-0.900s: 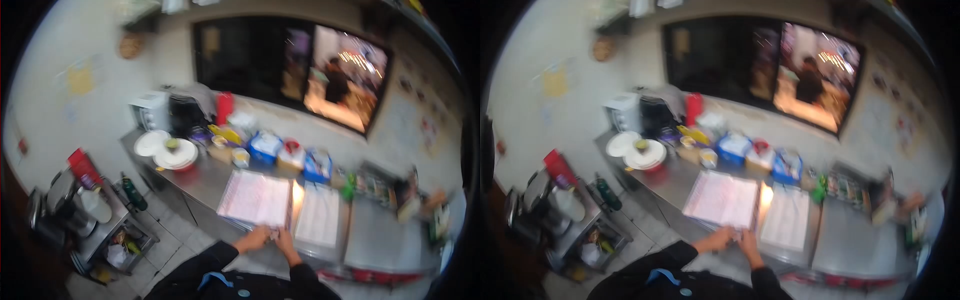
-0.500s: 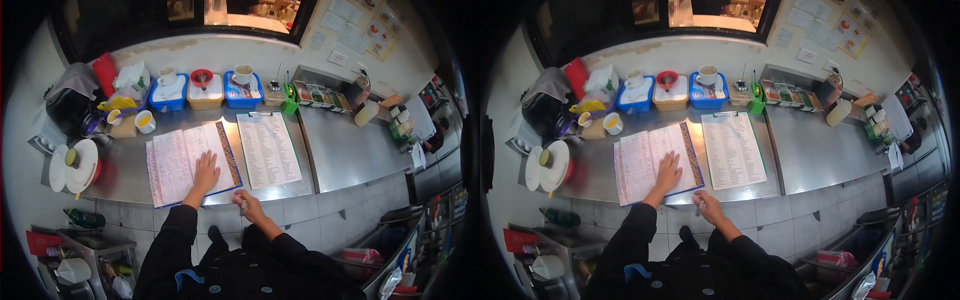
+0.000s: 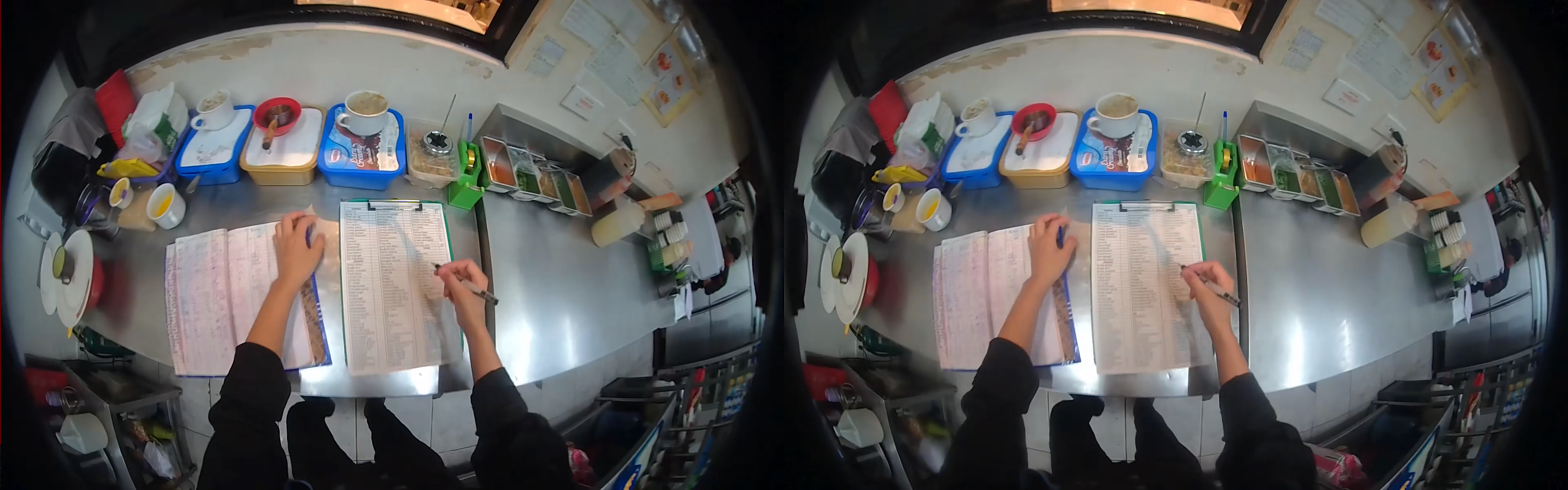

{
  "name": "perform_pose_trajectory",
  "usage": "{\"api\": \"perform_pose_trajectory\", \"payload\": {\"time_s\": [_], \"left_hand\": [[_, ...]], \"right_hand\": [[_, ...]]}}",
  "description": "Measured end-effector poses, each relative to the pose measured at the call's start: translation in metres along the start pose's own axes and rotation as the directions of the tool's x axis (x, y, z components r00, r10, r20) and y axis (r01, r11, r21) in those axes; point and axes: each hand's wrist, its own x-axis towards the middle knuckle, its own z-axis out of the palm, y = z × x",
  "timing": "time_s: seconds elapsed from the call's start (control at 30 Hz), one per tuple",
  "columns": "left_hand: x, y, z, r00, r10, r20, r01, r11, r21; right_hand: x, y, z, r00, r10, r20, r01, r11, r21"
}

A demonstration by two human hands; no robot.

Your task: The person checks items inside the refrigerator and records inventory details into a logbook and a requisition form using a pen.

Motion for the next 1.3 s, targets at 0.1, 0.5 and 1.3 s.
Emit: {"api": "perform_pose_trajectory", "payload": {"time_s": [0.1,0.5,1.3], "left_hand": [[0.033,-0.014,0.019,0.997,-0.068,0.044,0.071,0.994,-0.084],[0.048,-0.016,0.019,0.979,0.043,0.200,-0.026,0.996,-0.085],[0.048,-0.018,0.025,0.965,0.072,0.252,-0.078,0.997,0.013]], "right_hand": [[0.051,0.018,0.014,0.992,0.080,-0.098,-0.063,0.984,0.167],[0.080,0.051,0.045,0.999,0.038,-0.021,-0.039,0.997,-0.069],[0.079,0.054,0.049,0.997,-0.032,-0.068,0.010,0.956,-0.292]]}}
